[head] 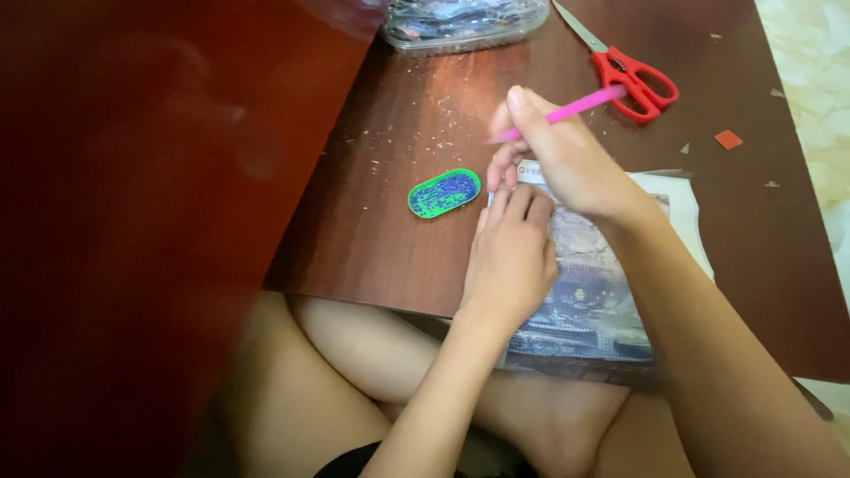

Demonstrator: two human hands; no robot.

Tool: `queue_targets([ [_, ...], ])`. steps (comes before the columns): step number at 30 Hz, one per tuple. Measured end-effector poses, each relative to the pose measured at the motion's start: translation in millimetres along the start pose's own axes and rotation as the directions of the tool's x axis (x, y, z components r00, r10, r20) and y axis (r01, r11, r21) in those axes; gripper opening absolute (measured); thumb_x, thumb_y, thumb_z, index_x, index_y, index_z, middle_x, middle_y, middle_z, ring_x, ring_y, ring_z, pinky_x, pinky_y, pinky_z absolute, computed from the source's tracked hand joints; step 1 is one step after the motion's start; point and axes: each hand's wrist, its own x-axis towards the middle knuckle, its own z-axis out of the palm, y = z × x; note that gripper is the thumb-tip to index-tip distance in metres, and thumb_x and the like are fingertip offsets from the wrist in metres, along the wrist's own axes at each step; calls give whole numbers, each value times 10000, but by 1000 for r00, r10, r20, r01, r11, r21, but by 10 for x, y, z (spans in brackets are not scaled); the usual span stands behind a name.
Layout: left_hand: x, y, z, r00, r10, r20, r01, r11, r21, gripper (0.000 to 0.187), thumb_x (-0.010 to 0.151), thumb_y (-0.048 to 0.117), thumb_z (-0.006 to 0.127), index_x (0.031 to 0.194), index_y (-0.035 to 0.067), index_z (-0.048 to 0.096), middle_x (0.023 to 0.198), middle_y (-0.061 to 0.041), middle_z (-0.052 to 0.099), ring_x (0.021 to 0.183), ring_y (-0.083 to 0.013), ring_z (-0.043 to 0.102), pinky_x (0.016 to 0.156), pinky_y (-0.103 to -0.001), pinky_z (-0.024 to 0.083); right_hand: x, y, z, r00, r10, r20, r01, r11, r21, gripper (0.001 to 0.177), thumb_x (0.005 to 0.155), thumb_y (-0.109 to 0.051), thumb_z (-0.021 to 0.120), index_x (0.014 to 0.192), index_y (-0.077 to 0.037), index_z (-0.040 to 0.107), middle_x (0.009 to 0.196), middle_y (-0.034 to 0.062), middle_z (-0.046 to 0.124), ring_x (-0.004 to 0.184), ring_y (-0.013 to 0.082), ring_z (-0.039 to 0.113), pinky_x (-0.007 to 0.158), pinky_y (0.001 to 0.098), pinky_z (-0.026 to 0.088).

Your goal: The person is performing diamond painting, which involves cutting open bead packets, pouring them into a tray, and using a stylus to place individual beads onto a sticky canvas pattern.

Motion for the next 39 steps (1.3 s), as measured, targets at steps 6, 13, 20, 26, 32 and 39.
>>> queue_targets([
  [6, 12, -42, -1, 994, -4, 110, -9, 993, 114, 160, 754, 19, 603, 910, 25, 637, 946, -119, 554, 1028, -340, 526, 867, -423, 416, 128, 214, 236, 993, -43, -109, 32, 994, -105, 149, 1001, -139, 524, 863, -81, 527, 653, 2, 501, 544, 92, 474, 524, 202, 422],
  [13, -4, -64, 8, 993, -27, 118, 17, 996, 82, 208, 742, 43, 605, 948, 24, 614, 1002, -117, 534, 1096, -320, 504, 852, -404, 416, 113, 170, 332, 972, -83, -222, 83, 996, -7, 428, 1091, -270, 439, 809, -35, 658, 560, 124, 620, 452, 93, 496, 430, 183, 414],
  [20, 39, -22, -72, 991, -55, 125, 48, 997, 56, 287, 774, 40, 579, 1056, -10, 592, 1152, -154, 551, 1142, -312, 516, 847, -378, 434, -27, 232, 242, 813, -216, -542, 140, 974, -178, 311, 1091, -298, 552, 876, -107, 672, 628, -17, 519, 618, 38, 430, 601, 174, 399],
  [26, 47, -19, -103, 992, -62, 109, 62, 998, 1, 243, 798, 36, 552, 1040, 11, 568, 1056, -116, 562, 1101, -304, 520, 848, -379, 437, -358, 102, 290, 760, -375, -530, 190, 909, -371, 229, 1087, -105, 622, 864, -57, 642, 537, -7, 469, 508, 36, 372, 509, 170, 335],
  [32, 37, -16, -97, 995, -37, 96, 38, 999, -7, 151, 828, 34, 539, 978, 39, 555, 1046, -77, 530, 1087, -278, 518, 823, -372, 437, -392, 135, 165, 767, -404, -499, 188, 885, -427, 274, 1110, -105, 558, 846, -55, 616, 552, 16, 481, 514, 77, 390, 522, 209, 346],
  [39, 40, -26, -91, 990, -63, 126, 65, 998, -15, 171, 820, 67, 547, 986, 39, 576, 1066, -75, 536, 1106, -279, 514, 858, -383, 439, -412, 305, 169, 860, -208, -465, 139, 974, -178, 342, 1090, -152, 545, 764, -89, 625, 525, -4, 536, 472, 27, 440, 463, 165, 393],
])
